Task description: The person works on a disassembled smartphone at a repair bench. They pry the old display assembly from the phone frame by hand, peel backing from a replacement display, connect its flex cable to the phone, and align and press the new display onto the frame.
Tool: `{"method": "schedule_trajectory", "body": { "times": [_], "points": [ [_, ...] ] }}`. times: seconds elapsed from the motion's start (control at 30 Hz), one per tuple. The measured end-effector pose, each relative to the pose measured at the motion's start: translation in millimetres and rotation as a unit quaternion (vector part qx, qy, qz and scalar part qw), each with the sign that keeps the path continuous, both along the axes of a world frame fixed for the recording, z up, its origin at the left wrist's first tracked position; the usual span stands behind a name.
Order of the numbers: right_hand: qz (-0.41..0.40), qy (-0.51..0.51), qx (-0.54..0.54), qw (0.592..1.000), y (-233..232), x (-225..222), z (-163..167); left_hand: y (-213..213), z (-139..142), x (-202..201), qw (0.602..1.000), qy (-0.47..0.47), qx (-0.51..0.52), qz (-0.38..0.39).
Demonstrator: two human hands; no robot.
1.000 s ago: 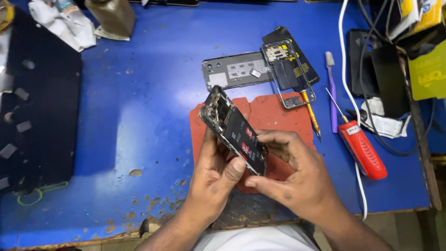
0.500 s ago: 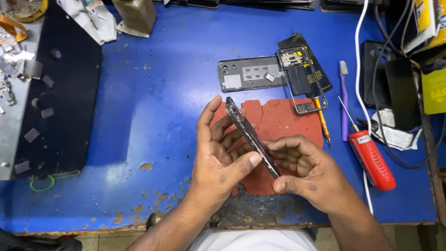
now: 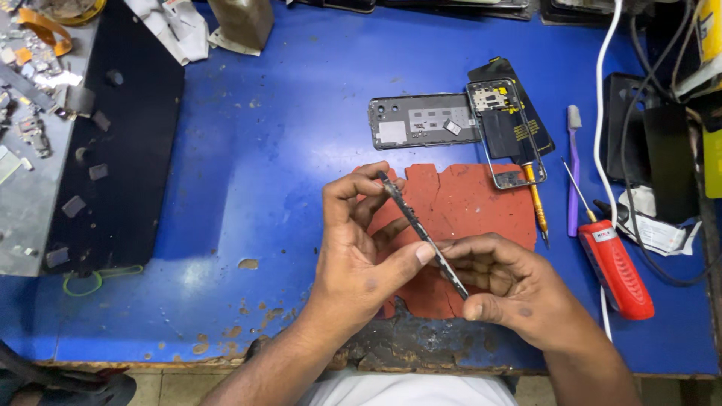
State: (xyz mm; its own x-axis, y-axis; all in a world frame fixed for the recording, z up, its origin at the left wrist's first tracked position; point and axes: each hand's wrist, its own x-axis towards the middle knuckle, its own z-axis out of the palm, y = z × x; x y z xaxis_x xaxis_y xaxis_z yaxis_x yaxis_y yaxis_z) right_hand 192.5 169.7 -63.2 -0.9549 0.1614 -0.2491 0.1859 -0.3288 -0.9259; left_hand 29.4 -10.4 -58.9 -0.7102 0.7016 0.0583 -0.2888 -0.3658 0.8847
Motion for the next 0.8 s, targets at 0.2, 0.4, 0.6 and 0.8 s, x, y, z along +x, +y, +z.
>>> {"method": "schedule_trajectory", "body": {
  "times": [0.2,0.4,0.6,0.8],
  "points": [
    [0.008,-0.011,-0.043,0.999,3.9,6.3,-6.8,-3.7,3.1,0.2,0.999,0.036,-0.013,0.008],
    [0.013,0.000,-0.039,0.999,3.1,7.4,-9.4,-4.5,4.4,1.6,0.999,0.044,-0.008,0.013],
    [0.023,-0.002,-0.047,0.999,1.4,7.1,-7.5,-8.1,2.2,-1.8,0.998,0.063,0.000,0.003],
    [0.021,-0.035,-0.049,0.998,4.6,8.4,-5.9,-8.5,0.3,-1.6,0.997,0.069,0.031,-0.015]
  ]
}}
